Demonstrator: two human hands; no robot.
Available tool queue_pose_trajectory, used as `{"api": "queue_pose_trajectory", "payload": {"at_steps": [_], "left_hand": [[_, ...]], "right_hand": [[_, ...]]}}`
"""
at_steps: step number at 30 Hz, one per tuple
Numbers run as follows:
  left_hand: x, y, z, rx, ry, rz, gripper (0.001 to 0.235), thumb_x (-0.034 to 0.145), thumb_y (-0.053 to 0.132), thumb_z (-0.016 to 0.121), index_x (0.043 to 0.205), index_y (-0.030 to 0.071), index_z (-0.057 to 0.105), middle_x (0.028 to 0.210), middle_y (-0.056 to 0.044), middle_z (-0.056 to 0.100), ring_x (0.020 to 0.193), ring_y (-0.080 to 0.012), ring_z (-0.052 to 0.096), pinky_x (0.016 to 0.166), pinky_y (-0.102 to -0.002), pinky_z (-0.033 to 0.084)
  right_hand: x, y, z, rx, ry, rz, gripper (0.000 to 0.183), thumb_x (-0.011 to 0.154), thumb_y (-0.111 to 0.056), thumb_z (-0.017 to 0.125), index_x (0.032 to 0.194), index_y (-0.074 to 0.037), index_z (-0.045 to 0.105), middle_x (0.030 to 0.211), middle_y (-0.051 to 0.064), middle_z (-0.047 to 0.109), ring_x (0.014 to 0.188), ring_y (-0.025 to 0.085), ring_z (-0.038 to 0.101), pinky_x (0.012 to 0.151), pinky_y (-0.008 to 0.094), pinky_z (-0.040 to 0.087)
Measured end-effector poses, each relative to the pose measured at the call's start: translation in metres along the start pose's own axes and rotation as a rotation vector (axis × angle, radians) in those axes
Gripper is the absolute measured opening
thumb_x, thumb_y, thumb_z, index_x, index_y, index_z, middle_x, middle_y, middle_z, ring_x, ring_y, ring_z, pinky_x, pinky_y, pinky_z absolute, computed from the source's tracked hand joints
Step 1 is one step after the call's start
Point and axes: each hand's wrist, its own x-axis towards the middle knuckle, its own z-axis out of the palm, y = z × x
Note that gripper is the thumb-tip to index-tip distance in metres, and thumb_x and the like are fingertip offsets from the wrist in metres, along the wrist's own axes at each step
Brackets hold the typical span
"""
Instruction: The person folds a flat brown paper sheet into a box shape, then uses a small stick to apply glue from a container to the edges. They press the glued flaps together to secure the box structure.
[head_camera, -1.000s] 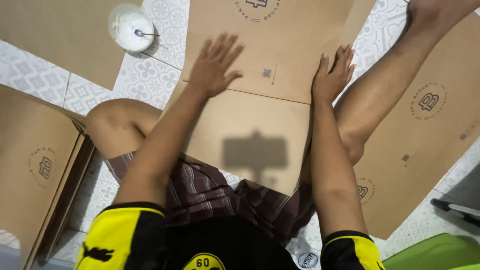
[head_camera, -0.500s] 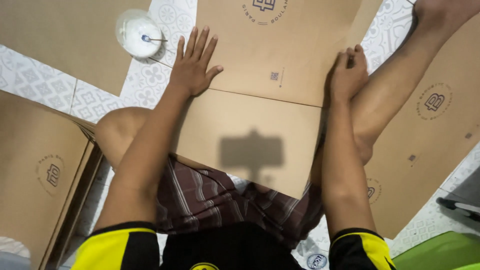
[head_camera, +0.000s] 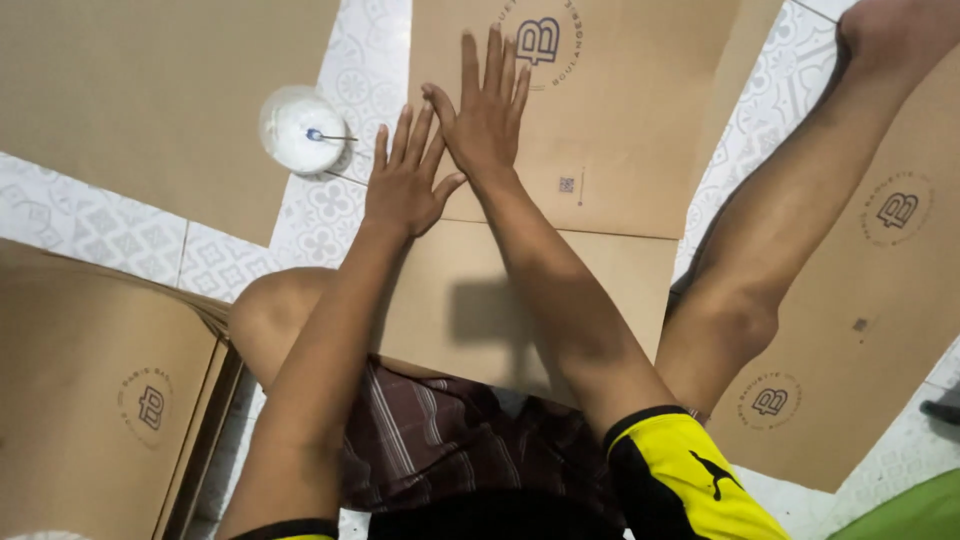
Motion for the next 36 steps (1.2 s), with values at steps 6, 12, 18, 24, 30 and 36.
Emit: {"api": "queue_pose_trajectory", "payload": {"at_steps": [6, 12, 18, 24, 30, 36], "left_hand": [[-0.004, 0.002, -0.005, -0.005, 0.035, 0.006, 0.075, 0.110, 0.060, 0.035, 0.170, 0.019, 0.015, 0.174, -0.005, 0.003, 0.160, -0.0279, -0.001, 0.129, -0.056, 0.001], [-0.002, 0.004, -0.008, -0.048, -0.016, -0.026, 0.077, 0.109, 0.060, 0.035, 0.170, 0.018, 0.014, 0.174, -0.005, 0.001, 0.160, -0.0276, -0.003, 0.129, -0.054, -0.003], [-0.003, 0.006, -0.012, -0.048, 0.004, -0.007, 0.075, 0.110, 0.056, 0.038, 0.170, 0.016, 0.015, 0.174, -0.008, 0.004, 0.160, -0.0317, 0.000, 0.129, -0.057, 0.001], [-0.006, 0.003, -0.004, -0.075, 0.055, 0.031, 0.075, 0.110, 0.055, 0.041, 0.169, 0.014, 0.019, 0.174, -0.009, 0.007, 0.159, -0.0324, 0.001, 0.128, -0.059, 0.004], [-0.002, 0.007, -0.011, -0.059, -0.075, -0.045, 0.080, 0.107, 0.060, 0.033, 0.170, 0.016, 0.010, 0.174, -0.007, -0.003, 0.158, -0.0302, -0.009, 0.127, -0.057, -0.005], [-0.003, 0.048, -0.017, 0.127, 0.113, -0.134, 0.074, 0.100, 0.038, 0.062, 0.164, 0.010, 0.034, 0.171, -0.021, 0.001, 0.154, -0.0430, -0.008, 0.120, -0.073, -0.003]], "right_hand": [[0.005, 0.052, -0.026, -0.145, -0.078, -0.034, 0.092, 0.115, -0.082, 0.048, 0.171, -0.020, 0.009, 0.174, 0.016, 0.001, 0.163, 0.035, 0.002, 0.135, 0.053, 0.008], [0.012, 0.157, -0.047, 0.054, 0.053, -0.001, 0.086, 0.105, -0.069, 0.062, 0.159, -0.009, 0.033, 0.164, 0.023, 0.029, 0.153, 0.043, 0.022, 0.127, 0.059, 0.009], [0.001, 0.234, -0.071, 0.087, 0.158, 0.000, 0.081, 0.108, -0.068, 0.048, 0.157, -0.005, 0.035, 0.158, 0.023, 0.035, 0.148, 0.045, 0.030, 0.123, 0.064, 0.016], [-0.010, 0.291, -0.069, 0.047, 0.276, -0.035, 0.062, 0.120, -0.043, 0.066, 0.162, -0.013, 0.033, 0.165, 0.018, 0.025, 0.154, 0.042, 0.027, 0.127, 0.062, 0.030], [-0.071, 0.266, -0.119, 0.029, 0.081, -0.026, 0.047, 0.112, -0.012, 0.068, 0.153, -0.004, 0.045, 0.161, 0.028, 0.022, 0.148, 0.050, 0.026, 0.116, 0.065, 0.032], [-0.165, 0.221, -0.110, 0.115, -0.128, -0.139, 0.067, 0.098, -0.047, 0.067, 0.149, -0.007, 0.047, 0.159, 0.028, 0.032, 0.147, 0.044, 0.031, 0.112, 0.060, 0.032]]}}
